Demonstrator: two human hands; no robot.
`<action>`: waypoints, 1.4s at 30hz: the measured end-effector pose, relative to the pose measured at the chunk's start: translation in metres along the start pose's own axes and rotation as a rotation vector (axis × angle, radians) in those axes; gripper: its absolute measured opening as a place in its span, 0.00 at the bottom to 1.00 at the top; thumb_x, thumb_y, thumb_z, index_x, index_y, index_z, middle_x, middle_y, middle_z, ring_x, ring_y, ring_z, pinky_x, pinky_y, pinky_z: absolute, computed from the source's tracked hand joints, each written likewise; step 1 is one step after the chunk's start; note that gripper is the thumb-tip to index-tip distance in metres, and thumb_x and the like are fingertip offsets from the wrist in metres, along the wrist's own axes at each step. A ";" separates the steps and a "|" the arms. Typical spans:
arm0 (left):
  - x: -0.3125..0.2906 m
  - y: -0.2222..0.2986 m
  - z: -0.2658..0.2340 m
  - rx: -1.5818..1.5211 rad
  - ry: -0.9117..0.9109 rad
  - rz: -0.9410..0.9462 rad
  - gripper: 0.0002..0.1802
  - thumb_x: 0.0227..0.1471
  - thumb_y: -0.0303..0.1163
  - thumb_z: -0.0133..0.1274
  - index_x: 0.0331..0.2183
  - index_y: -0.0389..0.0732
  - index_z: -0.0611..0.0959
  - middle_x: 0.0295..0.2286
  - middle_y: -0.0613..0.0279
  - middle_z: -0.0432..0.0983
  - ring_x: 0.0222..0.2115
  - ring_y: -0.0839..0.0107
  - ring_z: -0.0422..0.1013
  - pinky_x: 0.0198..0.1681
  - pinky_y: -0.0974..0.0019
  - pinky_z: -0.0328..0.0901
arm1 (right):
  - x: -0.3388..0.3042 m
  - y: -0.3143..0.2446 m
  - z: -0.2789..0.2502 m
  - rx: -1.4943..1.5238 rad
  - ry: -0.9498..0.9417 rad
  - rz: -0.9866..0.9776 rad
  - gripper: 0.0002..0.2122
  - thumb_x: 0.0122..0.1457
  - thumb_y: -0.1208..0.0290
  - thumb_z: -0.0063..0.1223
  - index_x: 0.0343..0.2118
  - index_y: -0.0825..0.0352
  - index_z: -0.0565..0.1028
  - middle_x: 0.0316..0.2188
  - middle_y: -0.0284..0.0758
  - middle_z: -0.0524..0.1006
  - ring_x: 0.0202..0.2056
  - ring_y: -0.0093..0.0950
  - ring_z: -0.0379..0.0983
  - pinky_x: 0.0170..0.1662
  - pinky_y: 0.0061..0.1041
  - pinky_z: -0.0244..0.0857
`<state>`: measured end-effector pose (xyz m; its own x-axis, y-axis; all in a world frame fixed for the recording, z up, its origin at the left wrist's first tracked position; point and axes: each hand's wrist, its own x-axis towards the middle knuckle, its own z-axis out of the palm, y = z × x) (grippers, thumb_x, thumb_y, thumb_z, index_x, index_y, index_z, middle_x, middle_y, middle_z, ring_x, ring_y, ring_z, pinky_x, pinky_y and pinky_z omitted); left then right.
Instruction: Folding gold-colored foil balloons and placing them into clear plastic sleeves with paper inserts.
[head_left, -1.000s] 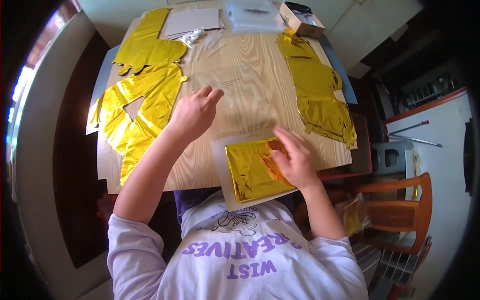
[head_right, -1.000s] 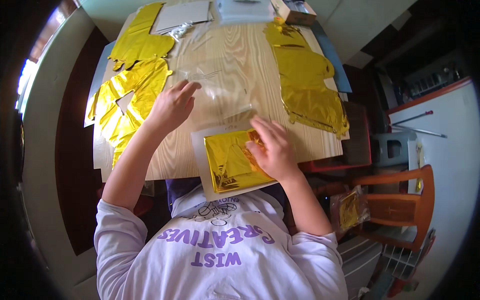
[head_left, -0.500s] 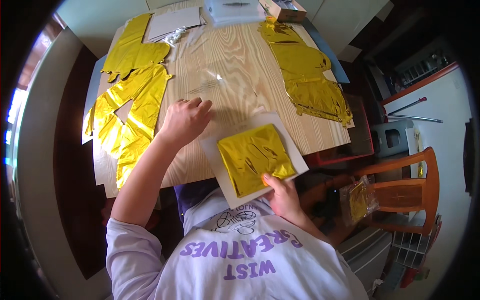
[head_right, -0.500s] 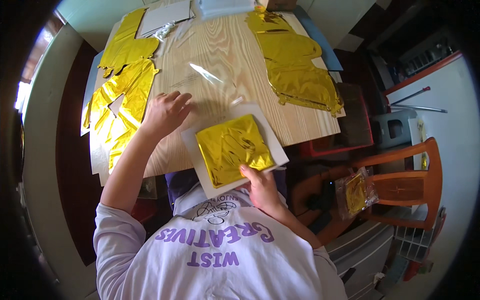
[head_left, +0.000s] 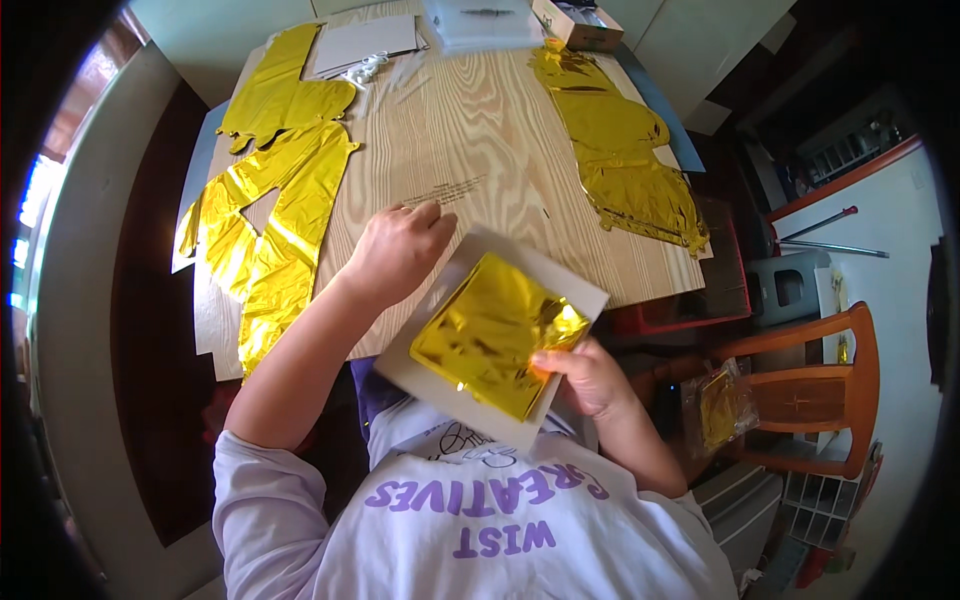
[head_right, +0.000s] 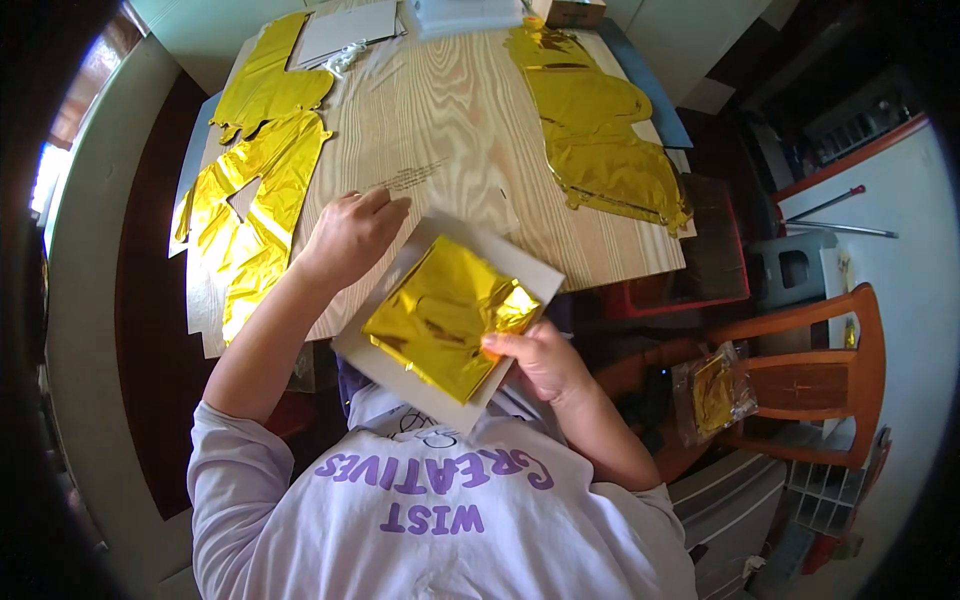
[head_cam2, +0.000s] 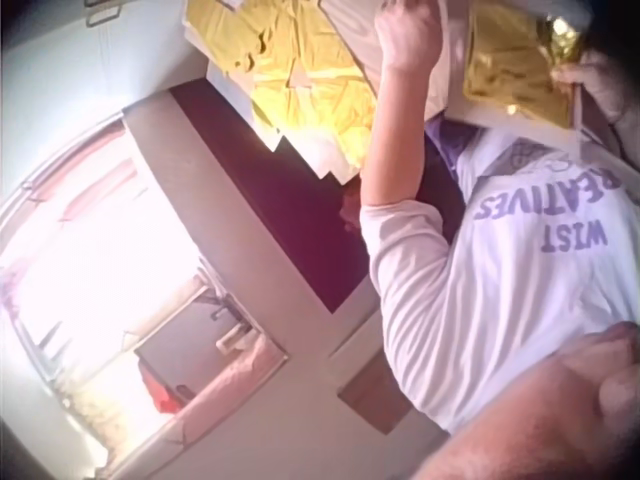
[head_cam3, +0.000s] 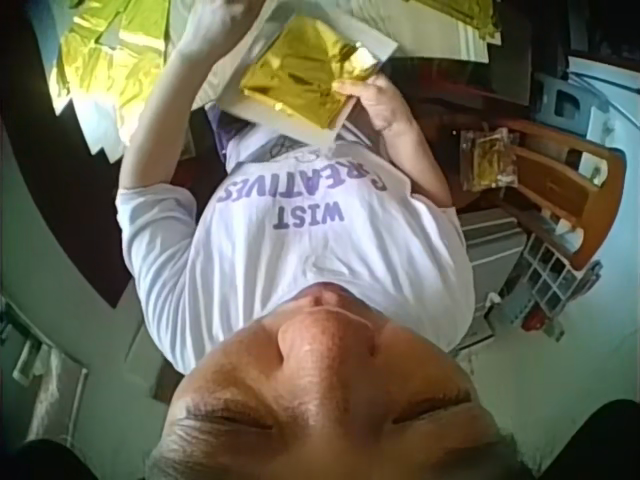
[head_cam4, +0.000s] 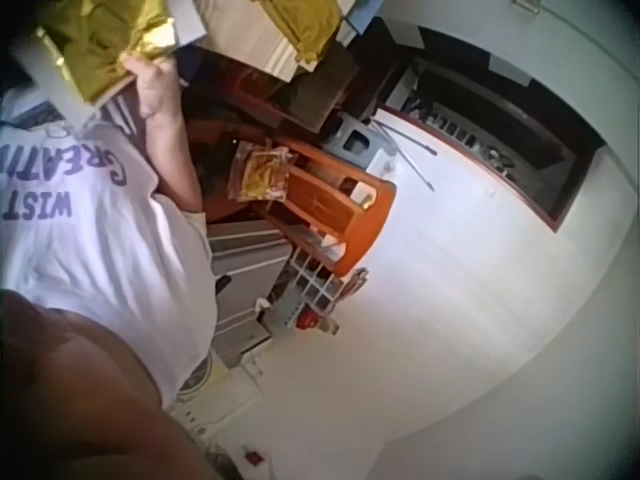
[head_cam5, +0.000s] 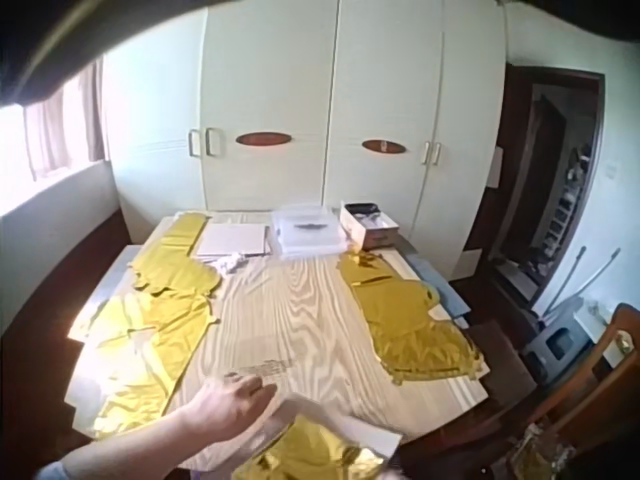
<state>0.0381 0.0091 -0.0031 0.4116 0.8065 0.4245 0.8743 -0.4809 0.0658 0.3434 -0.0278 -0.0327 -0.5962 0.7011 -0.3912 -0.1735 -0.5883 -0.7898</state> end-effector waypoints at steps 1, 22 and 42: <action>-0.002 0.001 0.000 -0.010 -0.037 0.007 0.10 0.52 0.28 0.57 0.39 0.38 0.81 0.25 0.60 0.72 0.23 0.58 0.72 0.29 0.56 0.68 | 0.001 -0.001 -0.003 0.001 0.051 -0.033 0.19 0.56 0.78 0.58 0.53 0.69 0.74 0.45 0.34 0.80 0.45 0.26 0.77 0.53 0.29 0.69; -0.040 0.032 -0.022 -0.899 0.741 -0.704 0.19 0.57 0.32 0.56 0.50 0.38 0.77 0.42 0.57 0.77 0.43 0.62 0.75 0.50 0.58 0.68 | 0.000 0.037 0.044 0.247 0.089 -0.270 0.15 0.66 0.72 0.54 0.55 0.63 0.71 0.45 0.30 0.76 0.41 0.21 0.74 0.41 0.22 0.68; -0.130 0.102 -0.057 -2.080 -0.092 -1.213 0.34 0.55 0.32 0.62 0.60 0.32 0.72 0.53 0.54 0.75 0.54 0.63 0.70 0.61 0.58 0.62 | -0.026 -0.011 0.024 -0.226 0.151 -0.160 0.17 0.72 0.67 0.44 0.57 0.70 0.71 0.42 0.28 0.80 0.30 0.09 0.63 0.39 0.11 0.61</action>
<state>0.0586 -0.1643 -0.0002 0.1864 0.8517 -0.4898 -0.6258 0.4873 0.6091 0.3420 -0.0486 -0.0023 -0.4492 0.8393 -0.3063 -0.0664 -0.3733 -0.9253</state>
